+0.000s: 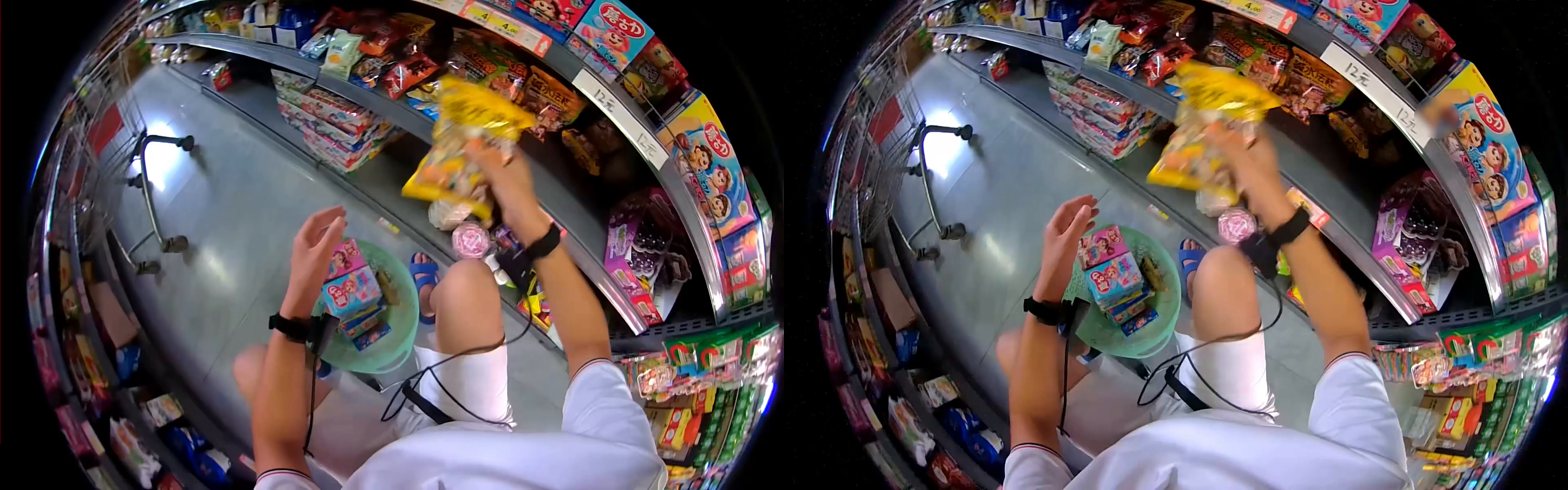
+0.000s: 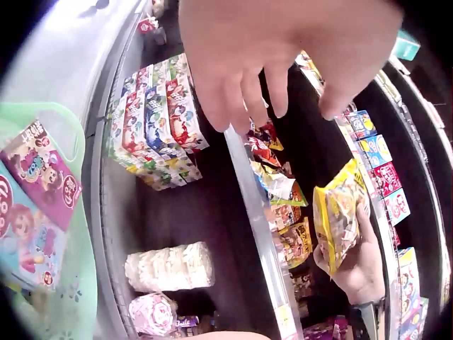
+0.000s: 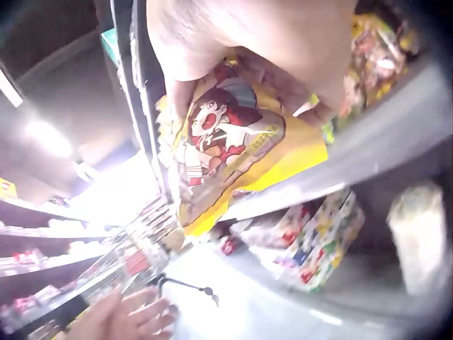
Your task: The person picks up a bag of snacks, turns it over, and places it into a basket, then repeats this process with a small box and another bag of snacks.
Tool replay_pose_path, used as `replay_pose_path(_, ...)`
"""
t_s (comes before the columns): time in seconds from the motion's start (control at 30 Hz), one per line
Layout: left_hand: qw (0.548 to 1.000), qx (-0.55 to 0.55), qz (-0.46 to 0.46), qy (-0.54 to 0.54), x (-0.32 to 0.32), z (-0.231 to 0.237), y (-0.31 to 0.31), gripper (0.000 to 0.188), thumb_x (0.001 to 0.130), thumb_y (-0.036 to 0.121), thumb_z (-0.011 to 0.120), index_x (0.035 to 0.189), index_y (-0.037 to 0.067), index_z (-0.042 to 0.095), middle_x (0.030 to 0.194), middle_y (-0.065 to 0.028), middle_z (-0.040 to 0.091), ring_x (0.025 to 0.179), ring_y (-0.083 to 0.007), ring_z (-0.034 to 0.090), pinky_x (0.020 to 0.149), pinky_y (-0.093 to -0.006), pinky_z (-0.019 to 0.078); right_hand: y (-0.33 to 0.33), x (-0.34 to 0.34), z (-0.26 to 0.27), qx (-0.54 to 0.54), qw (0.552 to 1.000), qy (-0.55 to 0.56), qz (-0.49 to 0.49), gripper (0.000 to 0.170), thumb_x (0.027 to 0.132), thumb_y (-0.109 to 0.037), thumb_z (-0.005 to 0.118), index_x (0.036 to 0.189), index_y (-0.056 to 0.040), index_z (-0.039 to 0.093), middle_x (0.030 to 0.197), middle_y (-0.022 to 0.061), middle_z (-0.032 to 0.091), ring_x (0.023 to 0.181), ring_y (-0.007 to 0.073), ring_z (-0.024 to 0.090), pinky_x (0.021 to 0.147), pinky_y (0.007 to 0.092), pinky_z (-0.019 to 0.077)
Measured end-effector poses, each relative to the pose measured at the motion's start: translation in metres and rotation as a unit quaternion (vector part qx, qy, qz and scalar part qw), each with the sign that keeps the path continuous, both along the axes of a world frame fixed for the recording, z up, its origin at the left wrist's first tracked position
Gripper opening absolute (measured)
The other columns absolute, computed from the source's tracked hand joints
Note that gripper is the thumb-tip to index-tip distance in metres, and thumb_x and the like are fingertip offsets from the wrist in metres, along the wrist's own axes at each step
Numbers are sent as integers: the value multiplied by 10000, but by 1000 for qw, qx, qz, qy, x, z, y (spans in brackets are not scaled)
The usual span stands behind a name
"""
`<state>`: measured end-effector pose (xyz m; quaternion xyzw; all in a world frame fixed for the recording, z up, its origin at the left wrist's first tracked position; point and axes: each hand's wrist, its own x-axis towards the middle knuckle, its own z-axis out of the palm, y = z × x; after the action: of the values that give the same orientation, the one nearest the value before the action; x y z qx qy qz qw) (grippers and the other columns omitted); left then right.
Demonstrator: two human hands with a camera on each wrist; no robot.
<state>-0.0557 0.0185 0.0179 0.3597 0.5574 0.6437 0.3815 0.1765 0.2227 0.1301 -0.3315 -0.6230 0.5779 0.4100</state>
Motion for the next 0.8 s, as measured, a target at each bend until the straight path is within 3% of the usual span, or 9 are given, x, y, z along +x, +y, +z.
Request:
replay_pose_path(0.07,999,10,-31,-7,4,3,-6,438,1008,323,561,1322,18,550,1311,-109,600,1172,-209,588,969,-340,470,-35,-19,-12,-2,987,-147,69,374,866,-181,760,1162,-15,603,1071,52,686,919,112,654,769,279,544)
replay_pose_path(0.13,999,-4,-31,-25,3,1,-14,478,1016,359,539,1357,25,526,1351,-104,568,1201,-207,569,974,-338,470,-65,-53,-37,12,989,-2,147,381,865,-204,766,1161,-18,614,1071,47,690,926,107,647,790,273,534)
replay_pose_path(0.23,995,-18,29,-89,5,16,-34,482,1013,353,540,1355,14,525,1309,-86,584,1141,-166,580,926,-308,485,-88,-91,-48,-59,973,7,225,371,873,-217,761,1156,-22,621,1067,41,692,928,106,648,810,275,530)
replay_pose_path(0.3,982,3,109,-154,6,20,-40,463,1002,310,561,1329,-18,539,1213,-68,635,1015,-111,614,840,-256,503,-95,-112,-65,-113,954,28,275,370,877,-215,758,1160,-21,620,1069,41,692,933,104,647,814,275,530)
replay_pose_path(0.37,977,0,146,-156,-4,13,-47,472,996,315,575,1329,-18,541,1192,-76,641,1007,-114,617,811,-253,509,-98,-134,-77,-139,937,38,318,369,890,-223,746,1168,-17,618,1072,40,692,938,101,647,814,275,533)
replay_pose_path(0.5,969,-26,218,-110,-15,-12,-48,448,988,326,595,1275,-17,574,1113,-66,656,946,-97,624,750,-242,516,-107,-153,-110,-163,927,36,335,428,896,-272,742,1194,-3,595,1088,56,677,951,105,638,821,271,528)
replay_pose_path(0.63,961,-33,232,-143,-21,2,-40,353,994,325,591,1132,2,612,998,-15,655,832,-68,615,700,-222,510,-105,-154,-111,-109,950,15,294,524,890,-304,747,1232,35,540,1092,76,648,942,113,626,817,268,526)
replay_pose_path(0.8,962,-1,231,-147,-19,3,-34,334,1016,312,555,1152,9,596,1009,-17,656,830,-72,628,695,-233,525,-101,-152,-118,-126,942,61,304,498,902,-290,728,1207,56,539,1041,87,659,885,113,630,775,262,533)
